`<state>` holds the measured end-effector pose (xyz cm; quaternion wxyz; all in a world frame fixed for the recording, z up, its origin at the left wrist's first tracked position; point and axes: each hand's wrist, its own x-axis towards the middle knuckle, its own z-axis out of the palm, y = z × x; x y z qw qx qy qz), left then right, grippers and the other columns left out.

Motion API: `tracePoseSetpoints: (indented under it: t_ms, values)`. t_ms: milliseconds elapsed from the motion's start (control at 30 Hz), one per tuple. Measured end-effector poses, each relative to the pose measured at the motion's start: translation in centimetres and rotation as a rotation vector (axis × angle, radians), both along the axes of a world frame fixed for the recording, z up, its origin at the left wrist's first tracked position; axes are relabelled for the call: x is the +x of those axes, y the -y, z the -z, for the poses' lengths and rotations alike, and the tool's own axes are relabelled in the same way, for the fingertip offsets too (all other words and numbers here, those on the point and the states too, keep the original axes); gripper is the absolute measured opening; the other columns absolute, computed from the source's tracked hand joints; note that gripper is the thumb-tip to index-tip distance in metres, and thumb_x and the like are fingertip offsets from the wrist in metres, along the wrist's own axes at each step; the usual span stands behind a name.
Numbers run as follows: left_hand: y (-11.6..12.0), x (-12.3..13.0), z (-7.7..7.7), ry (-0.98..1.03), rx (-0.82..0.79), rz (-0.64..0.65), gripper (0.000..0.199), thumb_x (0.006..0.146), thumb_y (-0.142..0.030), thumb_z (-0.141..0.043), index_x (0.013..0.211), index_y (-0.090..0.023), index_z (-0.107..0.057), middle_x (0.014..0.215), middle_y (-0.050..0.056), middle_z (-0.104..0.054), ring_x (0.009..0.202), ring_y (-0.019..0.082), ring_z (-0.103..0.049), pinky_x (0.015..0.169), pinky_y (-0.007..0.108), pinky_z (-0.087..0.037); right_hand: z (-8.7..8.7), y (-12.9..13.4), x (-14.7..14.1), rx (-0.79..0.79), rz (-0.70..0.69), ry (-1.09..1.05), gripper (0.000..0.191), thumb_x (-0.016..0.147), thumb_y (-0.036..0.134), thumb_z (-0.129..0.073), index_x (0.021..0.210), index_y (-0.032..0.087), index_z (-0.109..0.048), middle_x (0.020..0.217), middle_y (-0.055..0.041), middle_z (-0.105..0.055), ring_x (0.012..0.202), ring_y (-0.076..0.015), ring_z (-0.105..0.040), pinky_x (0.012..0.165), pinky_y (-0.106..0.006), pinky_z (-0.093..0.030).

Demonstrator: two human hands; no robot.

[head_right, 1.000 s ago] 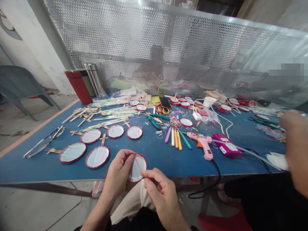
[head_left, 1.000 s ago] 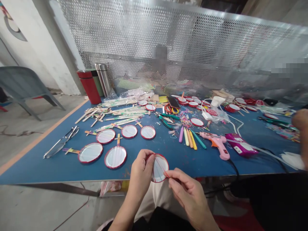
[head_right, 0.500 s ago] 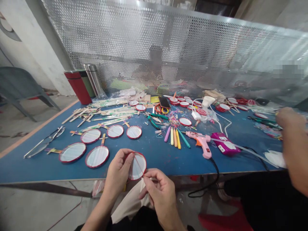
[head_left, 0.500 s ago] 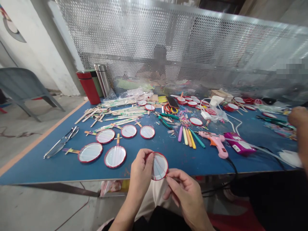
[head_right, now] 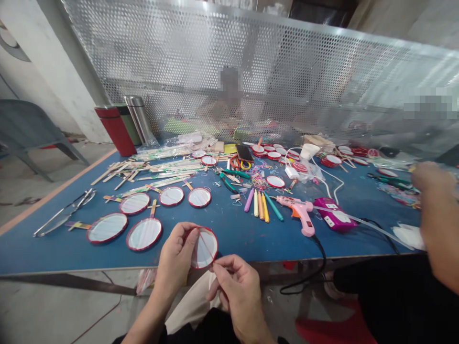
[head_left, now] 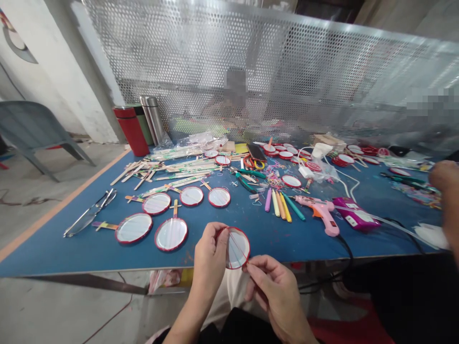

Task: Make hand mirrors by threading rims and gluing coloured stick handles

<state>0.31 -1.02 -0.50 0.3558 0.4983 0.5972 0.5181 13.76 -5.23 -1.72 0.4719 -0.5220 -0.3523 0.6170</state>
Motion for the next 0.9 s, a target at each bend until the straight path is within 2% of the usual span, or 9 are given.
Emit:
tracePoseSetpoints:
  t_ms: [200, 300, 400, 467, 567, 633, 700, 767, 900]
  values:
    - [0.1, 0.0, -0.2, -0.01, -0.008, 0.011, 0.017, 0.088, -0.034, -0.048, 0.088, -0.021, -0.059, 0.075, -0.001, -0.064, 0.067, 0.016, -0.057, 0.062, 0.025, -0.043, -0.3, -0.1, -0.1, -0.042, -0.01, -0.01, 0.037, 0.069, 0.047, -0.074, 0.072, 0.012, -0.061, 0.05, -0.0027, -0.064, 0.03, -0.0027, -0.037, 0.034, -0.015, -0.015]
    - [0.0, 0.0, -0.2, -0.001, -0.011, 0.008, 0.018, 0.088, -0.035, -0.048, 0.088, -0.021, -0.059, 0.075, 0.0, -0.064, 0.066, 0.016, -0.057, 0.062, 0.025, -0.044, -0.3, 0.0, -0.1, -0.08, -0.035, 0.005, 0.039, 0.069, 0.05, -0.073, 0.069, 0.013, -0.061, 0.046, -0.0008, -0.061, 0.029, -0.0042, -0.04, 0.034, -0.015, -0.015]
    - [-0.1, 0.0, 0.0, 0.019, 0.0, -0.007, 0.019, 0.087, -0.036, -0.05, 0.087, -0.021, -0.06, 0.072, -0.001, -0.064, 0.063, 0.015, -0.056, 0.059, 0.024, -0.044, -0.2, 0.2, 0.2, -0.073, -0.087, 0.031, 0.045, 0.071, 0.055, -0.07, 0.062, 0.014, -0.056, 0.052, -0.0013, -0.062, 0.029, -0.0041, -0.044, 0.034, -0.015, -0.019]
    - [-0.2, 0.0, 0.0, 0.019, 0.014, 0.012, 0.018, 0.086, -0.035, -0.05, 0.086, -0.02, -0.061, 0.072, -0.001, -0.064, 0.063, 0.015, -0.057, 0.059, 0.024, -0.044, -0.3, 0.1, 0.6, 0.005, -0.031, 0.076, 0.044, 0.075, 0.056, -0.067, 0.065, 0.015, -0.054, 0.057, 0.0001, -0.062, 0.03, -0.004, -0.045, 0.033, -0.015, -0.023]
    - [-0.2, -0.1, 0.0, -0.032, 0.035, 0.089, 0.017, 0.087, -0.033, -0.05, 0.087, -0.021, -0.062, 0.074, 0.0, -0.066, 0.065, 0.015, -0.058, 0.06, 0.023, -0.045, -0.7, -0.4, 1.2, 0.228, 0.101, 0.22, 0.033, 0.083, 0.051, -0.061, 0.085, 0.018, -0.059, 0.069, 0.0012, -0.061, 0.036, -0.0052, -0.048, 0.036, -0.017, -0.035]
    - [-0.1, -0.1, 0.0, -0.061, 0.039, 0.154, 0.017, 0.087, -0.032, -0.051, 0.088, -0.021, -0.063, 0.075, 0.0, -0.067, 0.064, 0.014, -0.058, 0.058, 0.022, -0.044, -1.2, -1.0, 1.4, 0.346, 0.053, 0.326, 0.032, 0.085, 0.047, -0.06, 0.1, 0.019, -0.061, 0.077, -0.0007, -0.062, 0.042, -0.0068, -0.052, 0.041, -0.019, -0.042]
    - [0.0, -0.3, -0.2, -0.067, 0.042, 0.212, 0.017, 0.087, -0.031, -0.051, 0.088, -0.02, -0.064, 0.077, 0.0, -0.068, 0.065, 0.014, -0.059, 0.059, 0.022, -0.045, -1.8, -1.5, 1.4, 0.382, -0.074, 0.394, 0.033, 0.086, 0.044, -0.058, 0.107, 0.018, -0.062, 0.078, -0.0015, -0.062, 0.045, -0.008, -0.052, 0.044, -0.02, -0.044]
    - [0.1, -0.5, -0.3, -0.061, 0.053, 0.245, 0.017, 0.086, -0.03, -0.051, 0.088, -0.02, -0.064, 0.08, 0.001, -0.068, 0.07, 0.015, -0.06, 0.063, 0.022, -0.046, -2.2, -1.9, 1.1, 0.361, -0.168, 0.406, 0.031, 0.087, 0.041, -0.056, 0.106, 0.017, -0.063, 0.071, 0.0003, -0.059, 0.044, -0.0081, -0.05, 0.044, -0.02, -0.043]
    - [0.3, -0.8, -0.7, -0.035, 0.053, 0.241, 0.018, 0.086, -0.03, -0.05, 0.095, -0.019, -0.061, 0.072, -0.001, -0.064, 0.064, 0.014, -0.057, 0.059, 0.022, -0.044, -2.5, -2.2, 0.5, 0.289, -0.154, 0.311, 0.027, 0.086, 0.04, -0.056, 0.097, 0.016, -0.063, 0.068, 0.0021, -0.055, 0.042, -0.0064, -0.049, 0.042, -0.019, -0.041]
